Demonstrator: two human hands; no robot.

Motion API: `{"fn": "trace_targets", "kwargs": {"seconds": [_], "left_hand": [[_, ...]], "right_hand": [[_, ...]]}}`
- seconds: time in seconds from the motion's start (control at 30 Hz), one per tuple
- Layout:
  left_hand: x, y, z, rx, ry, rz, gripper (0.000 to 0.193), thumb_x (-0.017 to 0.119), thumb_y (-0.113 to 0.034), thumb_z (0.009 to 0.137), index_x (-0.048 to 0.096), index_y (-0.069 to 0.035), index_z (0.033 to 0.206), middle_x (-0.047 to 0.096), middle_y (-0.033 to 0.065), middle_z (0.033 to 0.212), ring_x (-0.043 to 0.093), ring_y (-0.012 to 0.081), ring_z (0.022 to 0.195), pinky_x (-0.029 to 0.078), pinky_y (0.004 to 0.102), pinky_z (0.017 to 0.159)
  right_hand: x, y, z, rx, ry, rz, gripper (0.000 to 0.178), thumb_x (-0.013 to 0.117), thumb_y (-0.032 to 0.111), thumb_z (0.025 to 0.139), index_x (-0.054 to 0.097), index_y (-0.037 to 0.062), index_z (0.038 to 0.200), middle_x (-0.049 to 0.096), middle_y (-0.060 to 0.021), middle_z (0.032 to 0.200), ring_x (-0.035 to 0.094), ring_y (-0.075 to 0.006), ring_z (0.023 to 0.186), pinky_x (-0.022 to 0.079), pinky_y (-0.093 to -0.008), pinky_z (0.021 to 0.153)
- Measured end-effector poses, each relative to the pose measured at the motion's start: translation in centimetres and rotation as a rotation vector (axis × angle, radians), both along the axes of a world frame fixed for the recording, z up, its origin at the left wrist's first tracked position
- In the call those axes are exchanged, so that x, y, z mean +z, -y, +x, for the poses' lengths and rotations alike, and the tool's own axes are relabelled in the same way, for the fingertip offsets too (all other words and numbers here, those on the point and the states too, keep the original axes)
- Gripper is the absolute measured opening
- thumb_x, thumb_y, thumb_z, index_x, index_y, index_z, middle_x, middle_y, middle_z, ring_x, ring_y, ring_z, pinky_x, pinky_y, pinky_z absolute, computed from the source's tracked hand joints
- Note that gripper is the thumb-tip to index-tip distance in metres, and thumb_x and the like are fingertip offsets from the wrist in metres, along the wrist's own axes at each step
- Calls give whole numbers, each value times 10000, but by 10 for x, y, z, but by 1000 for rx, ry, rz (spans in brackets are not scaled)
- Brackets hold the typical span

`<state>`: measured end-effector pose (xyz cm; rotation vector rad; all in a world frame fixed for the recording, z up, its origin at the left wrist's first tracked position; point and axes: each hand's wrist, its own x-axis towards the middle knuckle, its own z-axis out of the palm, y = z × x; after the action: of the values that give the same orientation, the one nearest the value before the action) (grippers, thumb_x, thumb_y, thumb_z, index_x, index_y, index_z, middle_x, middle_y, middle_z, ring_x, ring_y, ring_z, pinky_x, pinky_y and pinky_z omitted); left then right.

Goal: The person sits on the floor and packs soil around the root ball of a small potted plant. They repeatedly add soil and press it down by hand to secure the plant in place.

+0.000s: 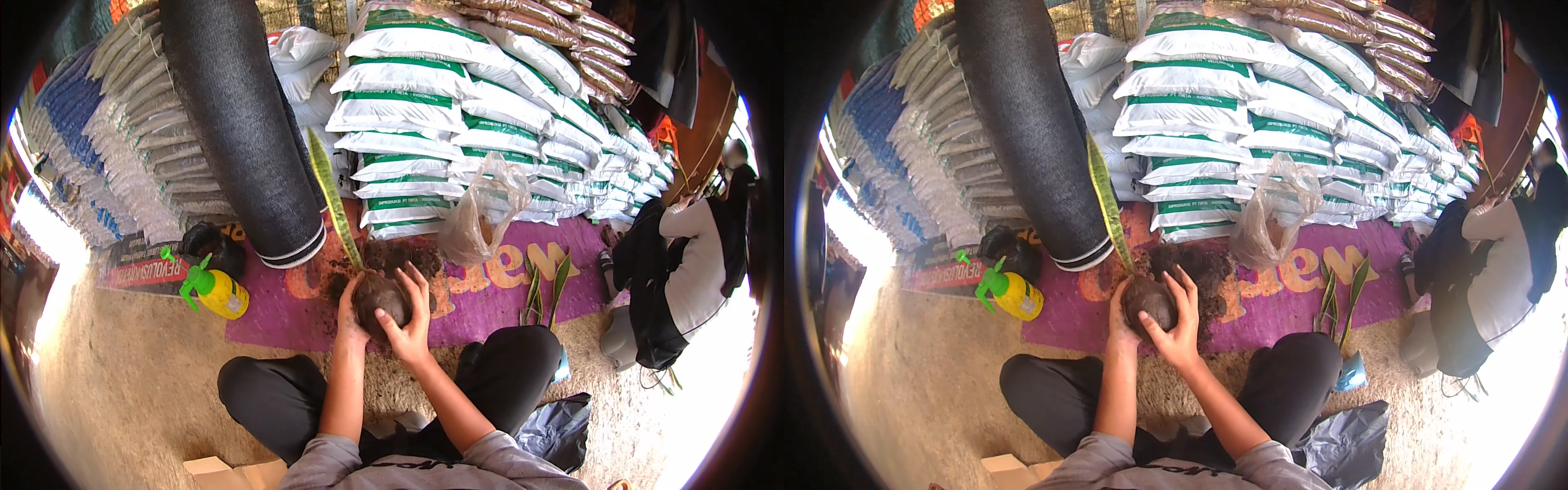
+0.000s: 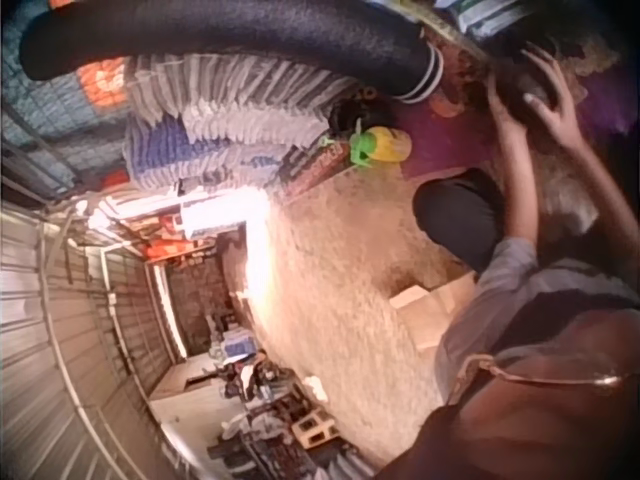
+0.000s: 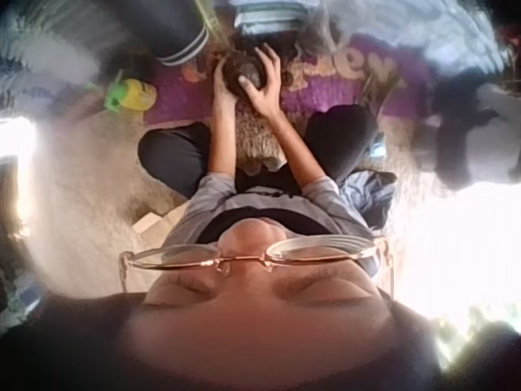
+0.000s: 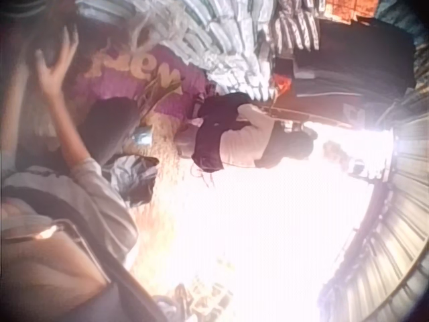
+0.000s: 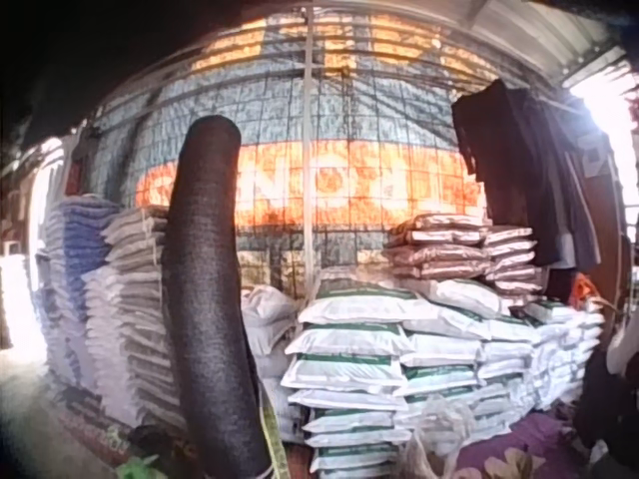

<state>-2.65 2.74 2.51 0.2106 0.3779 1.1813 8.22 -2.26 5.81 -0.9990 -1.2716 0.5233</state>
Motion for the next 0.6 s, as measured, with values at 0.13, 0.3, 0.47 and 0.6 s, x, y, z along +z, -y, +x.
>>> {"fn": "trace_targets", "kwargs": {"seconds": [0.13,0.3,0.47,0.6], "left_hand": [[10,2,-7,27,0,46,354,436,-318,911,610,-30,1021,649,125,992,636,264,900,531,383,798],[17,6,8,72,-28,55,340,437,-321,919,603,-44,1024,649,103,985,635,222,875,522,351,806],[38,7,34,357,-523,-84,487,380,-435,956,512,-48,1222,558,85,1210,521,205,1114,399,345,972],[35,1,38,256,-448,174,501,355,-418,970,496,-17,1235,538,93,1239,486,209,1164,364,349,1006]], "right_hand": [[8,4,13,-5,235,150,603,719,277,687,543,22,1204,408,-223,1327,397,-388,1230,339,-469,1001],[5,2,2,-57,140,220,508,748,133,629,606,4,1100,550,-216,1187,509,-389,1143,412,-435,954],[-6,-9,10,137,-754,-165,436,604,69,789,528,-15,1211,528,-168,1242,514,-253,1139,392,-365,984],[-9,-6,18,364,-1232,-297,559,534,225,854,360,25,1346,452,-161,1314,489,-281,1162,400,-403,991]]}}
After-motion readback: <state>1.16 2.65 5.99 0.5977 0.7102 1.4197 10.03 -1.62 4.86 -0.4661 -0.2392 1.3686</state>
